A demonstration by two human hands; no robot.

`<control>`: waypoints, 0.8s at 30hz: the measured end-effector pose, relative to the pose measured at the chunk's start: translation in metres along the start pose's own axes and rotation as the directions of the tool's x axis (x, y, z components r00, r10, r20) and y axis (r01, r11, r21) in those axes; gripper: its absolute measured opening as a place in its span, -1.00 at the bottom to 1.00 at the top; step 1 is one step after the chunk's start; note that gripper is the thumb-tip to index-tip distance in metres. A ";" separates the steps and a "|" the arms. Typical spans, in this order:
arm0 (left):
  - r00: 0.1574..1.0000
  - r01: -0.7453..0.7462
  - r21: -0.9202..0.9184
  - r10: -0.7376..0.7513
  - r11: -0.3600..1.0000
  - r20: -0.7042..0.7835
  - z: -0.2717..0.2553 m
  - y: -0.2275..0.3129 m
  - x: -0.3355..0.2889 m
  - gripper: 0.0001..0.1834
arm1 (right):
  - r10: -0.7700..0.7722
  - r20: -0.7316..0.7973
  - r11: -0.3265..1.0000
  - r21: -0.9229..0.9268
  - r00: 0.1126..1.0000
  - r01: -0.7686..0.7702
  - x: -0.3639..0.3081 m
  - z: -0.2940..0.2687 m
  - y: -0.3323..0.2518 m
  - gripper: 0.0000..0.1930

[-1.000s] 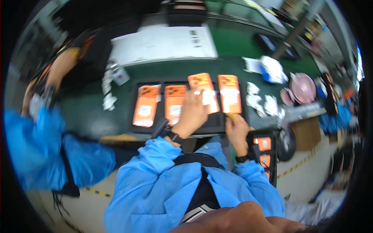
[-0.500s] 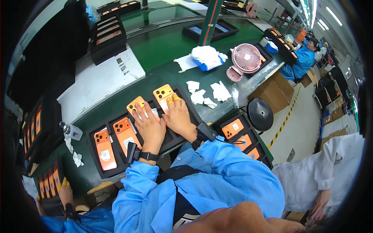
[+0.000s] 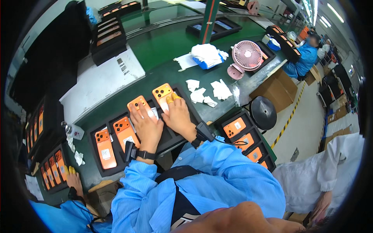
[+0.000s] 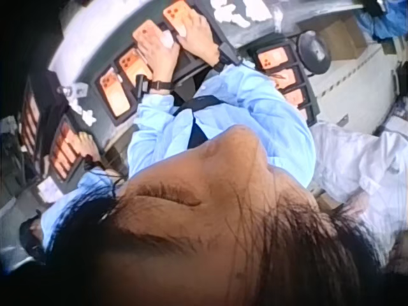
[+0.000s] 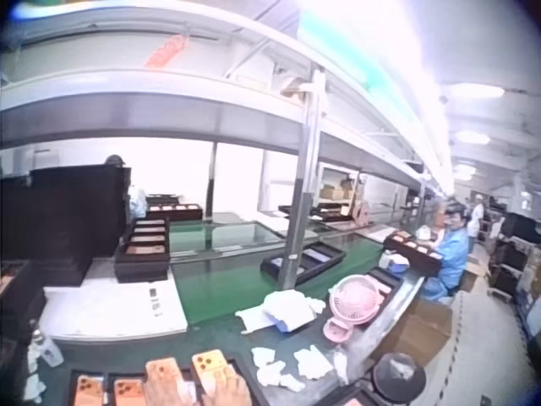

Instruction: Inspecting and cleaning smartphones on a production line and helping a coworker secure their hair under a factory cap.

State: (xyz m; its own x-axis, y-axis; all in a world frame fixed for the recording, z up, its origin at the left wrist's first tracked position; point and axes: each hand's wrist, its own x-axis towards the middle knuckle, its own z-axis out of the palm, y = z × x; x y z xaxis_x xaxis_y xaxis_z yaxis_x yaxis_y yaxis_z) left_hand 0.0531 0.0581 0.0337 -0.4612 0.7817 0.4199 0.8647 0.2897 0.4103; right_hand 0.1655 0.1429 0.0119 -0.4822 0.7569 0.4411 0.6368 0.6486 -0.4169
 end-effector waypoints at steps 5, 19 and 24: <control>0.999 0.052 0.078 -0.050 0.996 -0.020 0.000 -0.009 -0.007 0.08 | -0.046 -0.099 0.998 0.025 0.994 0.049 0.000 0.005 -0.007 -0.53; 1.000 -0.011 0.081 0.009 0.997 0.023 0.004 -0.004 -0.008 -0.02 | -0.002 -0.024 1.000 0.024 1.000 0.003 0.000 0.002 -0.003 -0.46; 1.000 -0.014 0.082 0.014 0.997 0.008 0.005 -0.005 -0.009 -0.03 | -0.007 -0.065 0.998 0.056 0.998 0.010 0.000 0.002 -0.003 -0.46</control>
State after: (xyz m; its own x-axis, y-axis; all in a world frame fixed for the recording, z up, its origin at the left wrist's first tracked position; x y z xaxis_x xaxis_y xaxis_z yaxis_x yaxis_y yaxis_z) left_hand 0.0537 0.0521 0.0237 -0.4476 0.7901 0.4188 0.8846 0.3226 0.3367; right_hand 0.1625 0.1414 0.0112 -0.4461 0.7458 0.4948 0.5970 0.6598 -0.4563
